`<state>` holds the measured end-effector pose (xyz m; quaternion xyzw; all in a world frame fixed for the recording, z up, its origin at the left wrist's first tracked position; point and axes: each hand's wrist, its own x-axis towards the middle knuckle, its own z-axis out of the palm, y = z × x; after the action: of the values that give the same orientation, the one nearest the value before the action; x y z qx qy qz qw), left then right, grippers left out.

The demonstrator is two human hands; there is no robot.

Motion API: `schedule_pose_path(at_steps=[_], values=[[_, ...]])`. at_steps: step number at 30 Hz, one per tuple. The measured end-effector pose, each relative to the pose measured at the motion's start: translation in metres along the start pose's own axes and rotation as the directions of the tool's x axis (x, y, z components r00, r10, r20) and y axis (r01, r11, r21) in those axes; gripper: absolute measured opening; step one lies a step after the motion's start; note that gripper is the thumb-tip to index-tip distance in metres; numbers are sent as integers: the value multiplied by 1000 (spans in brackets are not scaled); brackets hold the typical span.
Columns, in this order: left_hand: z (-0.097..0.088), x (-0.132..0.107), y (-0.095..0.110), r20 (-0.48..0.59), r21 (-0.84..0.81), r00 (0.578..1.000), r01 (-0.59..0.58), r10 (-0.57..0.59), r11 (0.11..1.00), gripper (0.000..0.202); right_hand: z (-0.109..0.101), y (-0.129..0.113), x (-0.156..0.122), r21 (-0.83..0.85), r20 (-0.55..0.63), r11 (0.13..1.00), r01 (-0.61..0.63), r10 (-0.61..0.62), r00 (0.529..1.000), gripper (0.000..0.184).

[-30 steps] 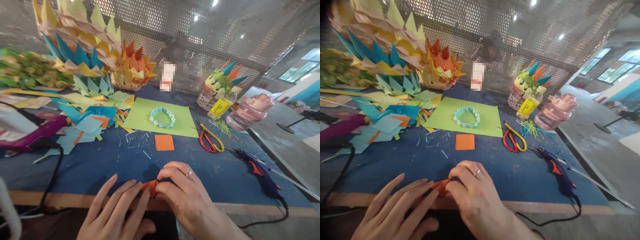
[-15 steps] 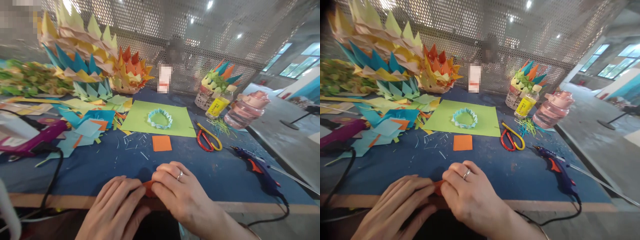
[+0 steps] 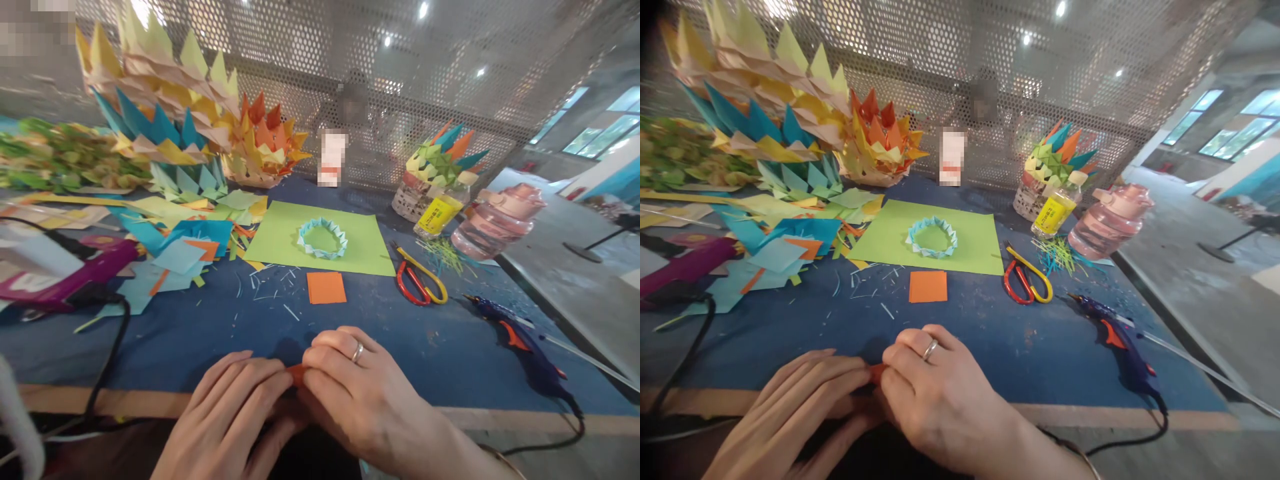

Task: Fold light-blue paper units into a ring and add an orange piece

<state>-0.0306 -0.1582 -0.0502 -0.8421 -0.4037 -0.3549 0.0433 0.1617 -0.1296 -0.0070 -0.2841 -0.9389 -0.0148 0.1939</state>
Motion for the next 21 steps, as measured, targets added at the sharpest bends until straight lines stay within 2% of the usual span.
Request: schedule_pose_path(at_steps=[8, 11, 14, 17, 21], values=[[1, 0, -5, -8, 5, 999, -40, 40, 999, 20, 6, -1, -6, 108, -53, 993, -49, 55, 997, 13], [1, 1, -2, -9, -33, 1000, 26, -26, 999, 21, 6, -2, -10, 171, -62, 977, -125, 137, 989, 14], [1, 2, -1, -19, -50, 999, 49, -50, 998, 21, 5, -2, -12, 220, -45, 957, -189, 203, 978, 13], [1, 3, -1, -27, -20, 1000, 9, -10, 1000, 18, 3, -2, -10, 239, -9, 948, -211, 219, 976, 12], [3, 5, 1, -52, -45, 997, 47, -49, 998, 16, 4, -1, -7, 265, 16, 938, -224, 228, 974, 12]])
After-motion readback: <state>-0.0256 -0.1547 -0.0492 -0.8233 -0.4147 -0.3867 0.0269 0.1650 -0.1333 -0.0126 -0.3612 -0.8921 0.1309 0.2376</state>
